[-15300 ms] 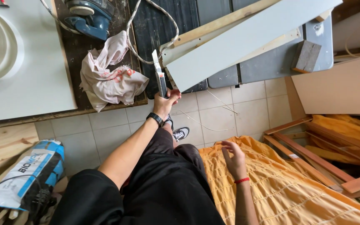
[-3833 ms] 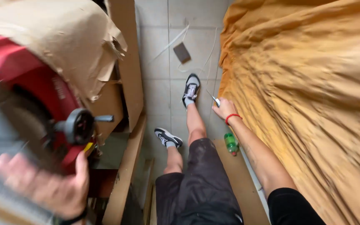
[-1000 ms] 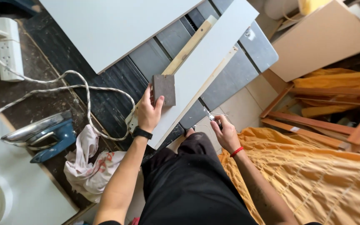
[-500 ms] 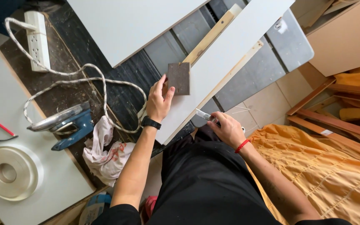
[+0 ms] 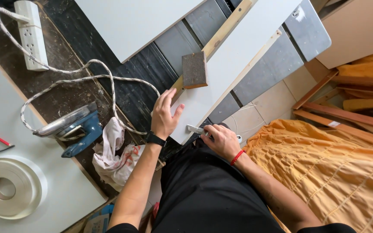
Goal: Trimming the edges of a laminated board with a utility knife and smoothing them with a sanding block
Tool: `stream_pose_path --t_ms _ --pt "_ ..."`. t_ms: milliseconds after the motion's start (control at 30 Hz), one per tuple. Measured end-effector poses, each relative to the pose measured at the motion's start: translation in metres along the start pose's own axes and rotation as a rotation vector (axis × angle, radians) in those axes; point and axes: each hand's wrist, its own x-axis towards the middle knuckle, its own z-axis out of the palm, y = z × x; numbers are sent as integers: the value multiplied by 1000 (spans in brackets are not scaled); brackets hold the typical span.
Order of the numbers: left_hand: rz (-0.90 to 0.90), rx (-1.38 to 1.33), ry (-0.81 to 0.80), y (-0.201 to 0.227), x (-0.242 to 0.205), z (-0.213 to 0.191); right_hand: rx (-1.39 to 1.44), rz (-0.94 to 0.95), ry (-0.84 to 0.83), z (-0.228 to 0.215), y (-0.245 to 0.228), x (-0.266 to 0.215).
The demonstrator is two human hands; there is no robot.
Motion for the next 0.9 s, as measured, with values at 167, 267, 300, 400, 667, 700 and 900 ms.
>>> stream_pose_path --t_ms 167,267,300,400,667,700,900 --pt "33 153 -73 -6 -11 10 -25 -29 41 11 -14 -2" --pt "87 262 -94 -9 -11 16 -52 -44 72 10 -13 0" --pt "92 301 -86 -12 -12 16 -71 -60 87 10 -13 1" --pt "125 360 -48 -17 -14 22 -102 -40 126 2 -14 2" --pt "130 404 -40 -15 -16 22 -96 -95 130 14 -10 1" --pt "122 405 -51 -14 -15 22 -81 -127 107 19 -10 -2" --pt "75 357 -74 -16 -15 25 -36 -111 149 25 -9 -3"
